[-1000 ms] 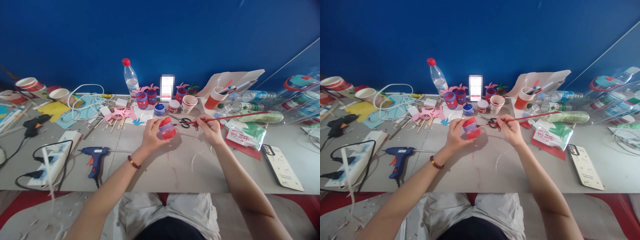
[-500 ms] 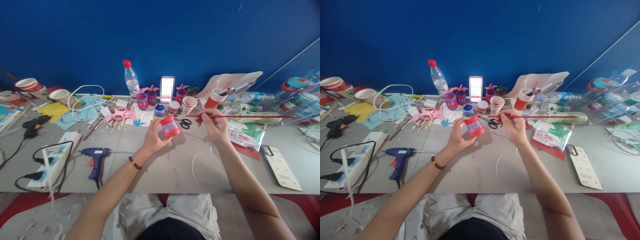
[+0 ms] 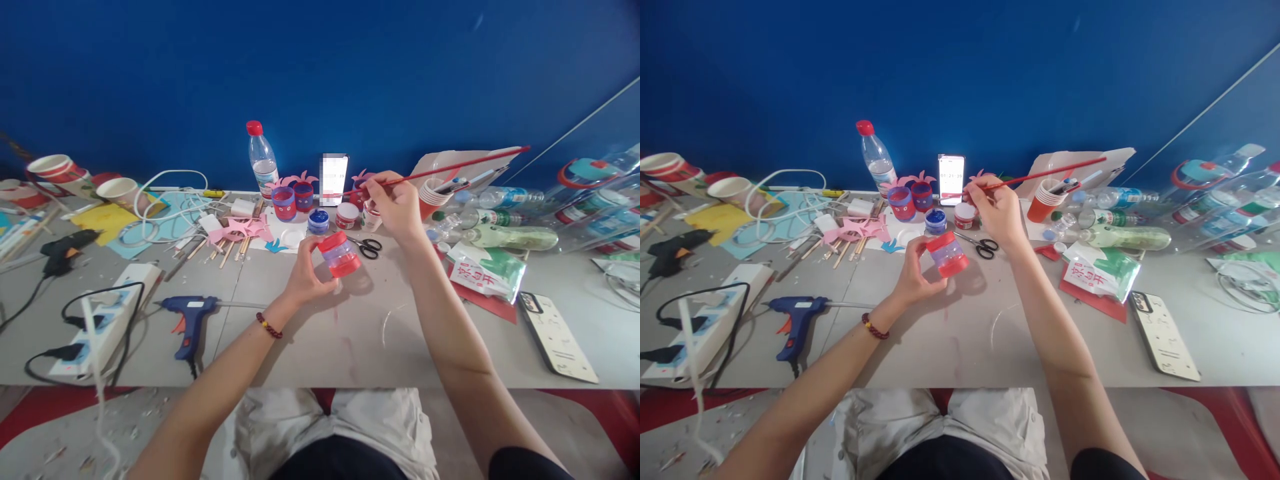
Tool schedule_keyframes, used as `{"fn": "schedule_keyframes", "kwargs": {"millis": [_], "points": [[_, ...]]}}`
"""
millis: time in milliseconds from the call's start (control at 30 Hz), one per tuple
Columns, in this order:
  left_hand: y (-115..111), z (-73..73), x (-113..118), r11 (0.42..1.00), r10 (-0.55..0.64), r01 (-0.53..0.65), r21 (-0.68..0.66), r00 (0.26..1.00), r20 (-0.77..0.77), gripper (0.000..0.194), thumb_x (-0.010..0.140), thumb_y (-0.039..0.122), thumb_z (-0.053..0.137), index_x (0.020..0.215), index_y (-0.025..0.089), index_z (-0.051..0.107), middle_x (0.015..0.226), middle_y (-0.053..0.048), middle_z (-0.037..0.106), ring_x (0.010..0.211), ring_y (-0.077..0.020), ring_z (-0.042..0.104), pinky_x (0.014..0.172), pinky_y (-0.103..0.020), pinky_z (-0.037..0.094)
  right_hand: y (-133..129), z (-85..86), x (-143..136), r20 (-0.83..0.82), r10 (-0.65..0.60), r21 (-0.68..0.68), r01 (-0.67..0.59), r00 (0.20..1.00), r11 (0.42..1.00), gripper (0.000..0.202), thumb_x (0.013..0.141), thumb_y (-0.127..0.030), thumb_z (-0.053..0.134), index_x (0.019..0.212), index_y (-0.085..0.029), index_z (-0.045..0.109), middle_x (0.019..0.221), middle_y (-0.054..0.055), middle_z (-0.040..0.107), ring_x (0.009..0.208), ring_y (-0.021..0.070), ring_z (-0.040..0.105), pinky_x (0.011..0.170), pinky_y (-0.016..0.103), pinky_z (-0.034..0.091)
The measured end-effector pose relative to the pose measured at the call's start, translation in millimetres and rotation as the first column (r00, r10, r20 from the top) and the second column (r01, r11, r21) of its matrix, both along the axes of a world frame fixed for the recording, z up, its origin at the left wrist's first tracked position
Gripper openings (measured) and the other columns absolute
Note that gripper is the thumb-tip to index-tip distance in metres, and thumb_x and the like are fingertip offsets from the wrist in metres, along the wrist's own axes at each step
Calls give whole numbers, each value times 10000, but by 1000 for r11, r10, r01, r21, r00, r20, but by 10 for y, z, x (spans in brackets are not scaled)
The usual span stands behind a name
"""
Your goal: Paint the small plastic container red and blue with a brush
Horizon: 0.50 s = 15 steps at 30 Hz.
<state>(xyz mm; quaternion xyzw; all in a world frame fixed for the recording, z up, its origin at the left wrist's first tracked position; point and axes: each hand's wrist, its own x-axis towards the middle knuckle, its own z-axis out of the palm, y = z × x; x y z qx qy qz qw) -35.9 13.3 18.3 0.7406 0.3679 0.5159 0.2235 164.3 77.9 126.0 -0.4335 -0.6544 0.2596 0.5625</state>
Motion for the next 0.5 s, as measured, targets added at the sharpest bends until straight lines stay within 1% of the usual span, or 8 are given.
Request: {"fn": "schedule_keyframes", "kwargs": {"millis": [67, 133, 233, 367, 433, 500], "points": [[14, -27, -8, 999, -11, 11, -31, 1000, 12, 793, 641, 200, 738, 1328, 244, 344, 1315, -107, 475, 1252, -265, 517, 1091, -454, 457, 137, 24, -44, 46, -12, 21, 11, 999, 1000, 304, 913, -519, 589, 898, -221, 652, 812, 14, 650, 722, 128, 629, 582, 260, 503], [27, -48, -18, 999, -3, 3, -51, 1000, 4, 793, 644, 225, 765, 1321, 258, 353, 1312, -100, 481, 1257, -275, 513, 1096, -466, 449, 254, 27, -90, 110, -26, 25, 24, 994, 999, 253, 917, -460, 600, 882, -216, 657, 787, 10, 647, 703, 130, 620, 611, 275, 501], [41, -62, -36, 998, 15, -16, -59, 1000, -11, 795, 653, 274, 802, 1320, 264, 370, 1298, -95, 493, 1249, -283, 521, 1086, -471, 455, 388, -18, -152, 202, -45, 9, 44, 978, 999, 185, 915, -370, 612, 853, -203, 663, 746, 7, 651, 681, 140, 621, 674, 302, 503], [45, -45, -48, 997, 27, -30, -73, 999, -46, 805, 672, 274, 791, 1353, 250, 364, 1326, -107, 479, 1275, -289, 502, 1094, -474, 449, 490, -127, -207, 273, -59, 24, 54, 960, 998, 128, 892, -257, 614, 802, -185, 668, 869, 39, 712, 846, 181, 669, 793, 315, 511], [40, -27, -48, 997, 39, -44, -70, 996, -81, 815, 683, 265, 778, 1378, 244, 351, 1350, -117, 463, 1298, -297, 483, 1101, -480, 442, 515, -174, -225, 329, -56, 31, 49, 943, 998, 126, 890, -240, 608, 803, -183, 680, 932, 51, 732, 885, 195, 675, 831, 324, 509], [32, -3, -47, 997, 50, -56, -50, 992, -111, 801, 688, 247, 769, 1378, 244, 362, 1353, -117, 459, 1306, -297, 477, 1107, -479, 436, 529, -210, -244, 390, -37, 29, 28, 920, 999, 139, 893, -253, 608, 809, -186, 696, 957, 59, 746, 881, 207, 678, 840, 333, 509]]}}
